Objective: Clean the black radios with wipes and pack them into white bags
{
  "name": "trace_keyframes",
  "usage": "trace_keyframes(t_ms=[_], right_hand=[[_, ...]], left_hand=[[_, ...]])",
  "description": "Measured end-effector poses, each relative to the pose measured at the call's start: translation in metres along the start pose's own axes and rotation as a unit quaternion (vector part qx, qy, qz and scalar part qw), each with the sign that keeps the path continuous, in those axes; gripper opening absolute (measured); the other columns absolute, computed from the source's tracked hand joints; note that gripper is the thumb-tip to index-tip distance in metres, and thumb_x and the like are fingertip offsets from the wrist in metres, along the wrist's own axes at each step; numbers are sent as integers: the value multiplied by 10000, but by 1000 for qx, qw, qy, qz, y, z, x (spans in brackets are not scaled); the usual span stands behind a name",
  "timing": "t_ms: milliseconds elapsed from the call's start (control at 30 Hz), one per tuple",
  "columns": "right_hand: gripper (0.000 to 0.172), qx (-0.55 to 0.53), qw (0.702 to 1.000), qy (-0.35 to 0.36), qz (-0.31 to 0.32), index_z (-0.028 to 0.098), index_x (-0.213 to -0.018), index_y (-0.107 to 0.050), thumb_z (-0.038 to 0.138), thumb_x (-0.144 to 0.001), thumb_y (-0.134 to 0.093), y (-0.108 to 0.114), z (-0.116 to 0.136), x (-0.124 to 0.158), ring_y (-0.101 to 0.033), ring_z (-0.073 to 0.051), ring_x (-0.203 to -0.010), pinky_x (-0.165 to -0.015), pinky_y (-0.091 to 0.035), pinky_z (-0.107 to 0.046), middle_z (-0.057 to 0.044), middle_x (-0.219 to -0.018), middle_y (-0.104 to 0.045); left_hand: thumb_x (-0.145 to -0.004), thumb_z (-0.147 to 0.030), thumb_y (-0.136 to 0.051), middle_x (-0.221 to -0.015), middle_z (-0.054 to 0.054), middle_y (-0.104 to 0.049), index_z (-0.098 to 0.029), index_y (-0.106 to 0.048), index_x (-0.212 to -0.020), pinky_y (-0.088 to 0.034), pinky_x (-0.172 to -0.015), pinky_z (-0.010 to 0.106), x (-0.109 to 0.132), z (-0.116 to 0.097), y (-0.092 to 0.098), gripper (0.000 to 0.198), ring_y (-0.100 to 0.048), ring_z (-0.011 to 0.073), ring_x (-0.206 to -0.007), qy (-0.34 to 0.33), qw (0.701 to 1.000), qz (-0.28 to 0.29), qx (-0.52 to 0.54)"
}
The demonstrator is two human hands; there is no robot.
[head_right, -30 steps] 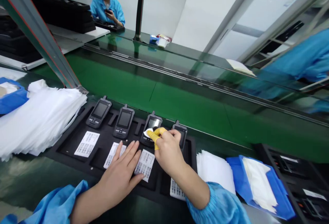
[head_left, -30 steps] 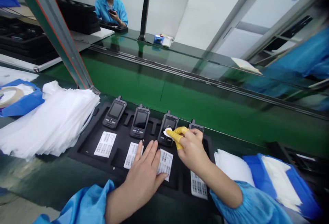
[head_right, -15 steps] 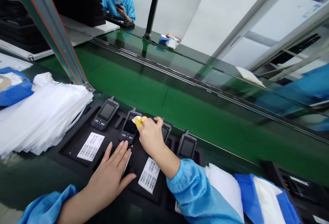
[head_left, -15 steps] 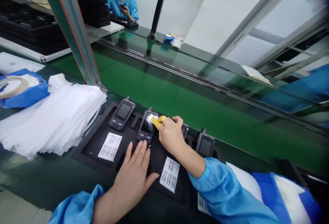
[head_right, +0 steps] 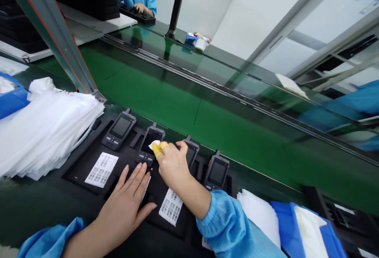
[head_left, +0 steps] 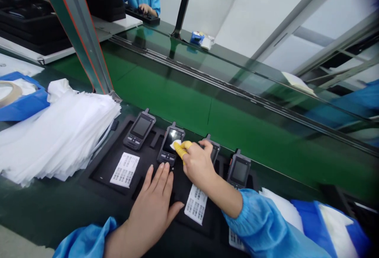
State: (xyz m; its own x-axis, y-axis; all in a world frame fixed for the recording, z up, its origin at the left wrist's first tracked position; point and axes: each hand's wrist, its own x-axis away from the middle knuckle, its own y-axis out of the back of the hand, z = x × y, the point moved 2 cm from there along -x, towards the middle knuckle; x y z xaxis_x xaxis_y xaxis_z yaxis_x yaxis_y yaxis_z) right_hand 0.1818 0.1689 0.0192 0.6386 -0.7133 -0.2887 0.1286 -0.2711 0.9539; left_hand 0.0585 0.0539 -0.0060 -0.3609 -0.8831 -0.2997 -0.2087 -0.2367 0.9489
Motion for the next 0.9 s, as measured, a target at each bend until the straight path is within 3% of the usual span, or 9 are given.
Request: trace_keyframes(t_ms=[333,500,667,733,900], right_hand=[[278,-25,999,-33,12,201,-755,-699,49,-776,-467,1,-2,-9,-516,-169,-799,-874,-185,-426,-52,-877,-642],[356,-133,991,-12,31,233,-917,-686,21,-727,-472,14,13,26,-537,-143,-789,-877,-212,-394,-20,-866,-644],[270,-215,973,-68,-45,195,-621,-616,-5,-672,-443,37,10,66,-498,-133,-711,-797,-310,-333,-13,-738,-593],[263,-228,969,-80,-49,200,-593,-587,-5,-673,-444,42,9,79,-487,-138,-700,-765,-335,-318,-8,-711,-578],[326,-211,973,-79,-52,234,-778,-650,-3,-691,-445,44,13,102,-504,-156,-726,-737,-384,-323,-16,-753,-589]], left_hand=[[-892,-481,-438,-1350,213,-493,-54,-515,-1246,-281,-1068,539,0,1,-1,560,-404,329,-1295,3,1000,-4,6],[-887,-500,-439,-1347,204,-501,-63,-509,-1256,-287,-1069,535,-1,1,0,576,-410,325,-1293,5,1000,5,13],[-888,-465,-462,-1372,202,-473,-61,-499,-1268,-292,-1069,528,0,2,1,556,-393,324,-1304,0,1000,2,18],[-884,-459,-473,-1374,210,-468,-54,-507,-1258,-309,-1056,532,0,2,2,553,-396,332,-1301,-5,1000,4,7],[-881,-461,-478,-1394,217,-439,-59,-501,-1264,-313,-1051,540,0,2,2,556,-393,329,-1304,-3,1000,18,2]])
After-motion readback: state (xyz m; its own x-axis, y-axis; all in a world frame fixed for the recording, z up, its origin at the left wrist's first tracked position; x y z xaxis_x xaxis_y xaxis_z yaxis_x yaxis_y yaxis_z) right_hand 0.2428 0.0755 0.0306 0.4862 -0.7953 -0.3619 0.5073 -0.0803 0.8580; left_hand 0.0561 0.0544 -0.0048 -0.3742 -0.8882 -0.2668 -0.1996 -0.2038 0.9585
